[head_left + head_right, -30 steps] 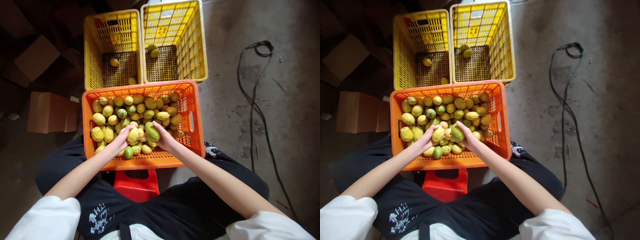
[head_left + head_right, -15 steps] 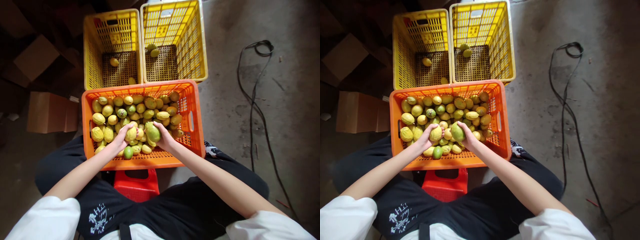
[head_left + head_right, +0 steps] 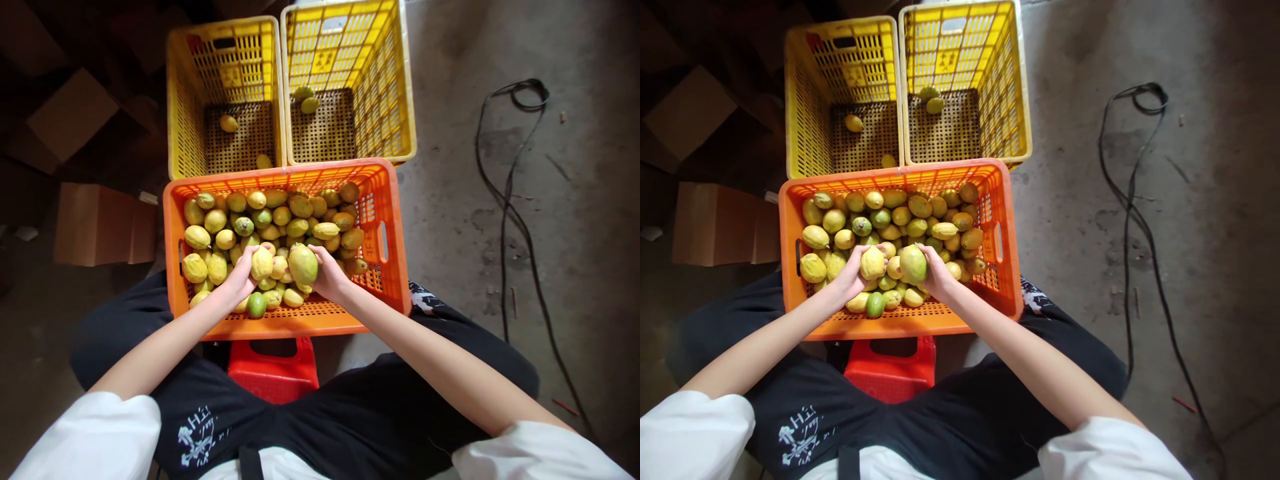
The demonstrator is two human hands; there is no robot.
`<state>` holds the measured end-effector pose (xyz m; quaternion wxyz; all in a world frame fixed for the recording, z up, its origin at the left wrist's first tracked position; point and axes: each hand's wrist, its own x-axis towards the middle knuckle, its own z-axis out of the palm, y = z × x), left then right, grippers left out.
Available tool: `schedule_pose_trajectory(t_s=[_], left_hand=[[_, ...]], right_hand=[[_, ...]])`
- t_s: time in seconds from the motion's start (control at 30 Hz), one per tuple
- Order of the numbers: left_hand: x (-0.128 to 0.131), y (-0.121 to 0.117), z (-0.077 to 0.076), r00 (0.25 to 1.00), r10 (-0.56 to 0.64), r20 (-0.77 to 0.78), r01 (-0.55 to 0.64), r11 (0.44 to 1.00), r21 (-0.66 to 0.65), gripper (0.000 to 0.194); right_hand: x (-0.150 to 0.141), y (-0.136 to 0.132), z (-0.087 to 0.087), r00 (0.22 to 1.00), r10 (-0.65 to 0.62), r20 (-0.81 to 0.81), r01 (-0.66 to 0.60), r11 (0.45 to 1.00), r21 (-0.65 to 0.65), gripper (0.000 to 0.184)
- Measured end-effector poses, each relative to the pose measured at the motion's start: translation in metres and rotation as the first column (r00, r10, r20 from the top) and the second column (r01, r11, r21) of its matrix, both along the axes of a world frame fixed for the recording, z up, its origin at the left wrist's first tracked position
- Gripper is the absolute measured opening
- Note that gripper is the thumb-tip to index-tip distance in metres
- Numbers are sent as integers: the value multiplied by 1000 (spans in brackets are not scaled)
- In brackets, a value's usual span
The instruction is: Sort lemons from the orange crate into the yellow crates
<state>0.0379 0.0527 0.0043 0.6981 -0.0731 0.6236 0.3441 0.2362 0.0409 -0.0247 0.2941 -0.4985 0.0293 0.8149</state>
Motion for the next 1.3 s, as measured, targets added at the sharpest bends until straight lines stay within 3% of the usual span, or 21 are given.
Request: schedule_pose_trajectory(t_s=[0.17,0.33,0.53,0.83,1.07,1.2,1.3], left_hand=[[-3,4,2,999,46,-1,-46,995,-85,23],[-1,1,1,1000,-15,-21,14,999,-37,28],[-2,-6,-6,999,7,-34,-5,999,49,16],[-6,-2,-12,998,22,-65,-28,995,-92,17],[-7,-4,-19,998,-10,-55,0,982,-187,34],[-5,-7,-17,996,-74,-53,67,989,-132,32],[-2,-8,-13,992,-124,-39,122,991,-50,15]], right_hand=[[2,-1,-2,1000,13,1,-13,1000,-15,28],[-1,-4,-5,998,7,59,-10,999,49,34],[-3,-5,-5,997,-4,83,-1,998,65,40],[-3,0,2,992,5,130,-1,999,-33,28],[-2,0,-1,998,19,65,-18,1000,-26,25],[-2,-4,-5,996,32,82,-32,999,-4,30],[-4,-5,-10,996,32,80,-35,999,39,39]])
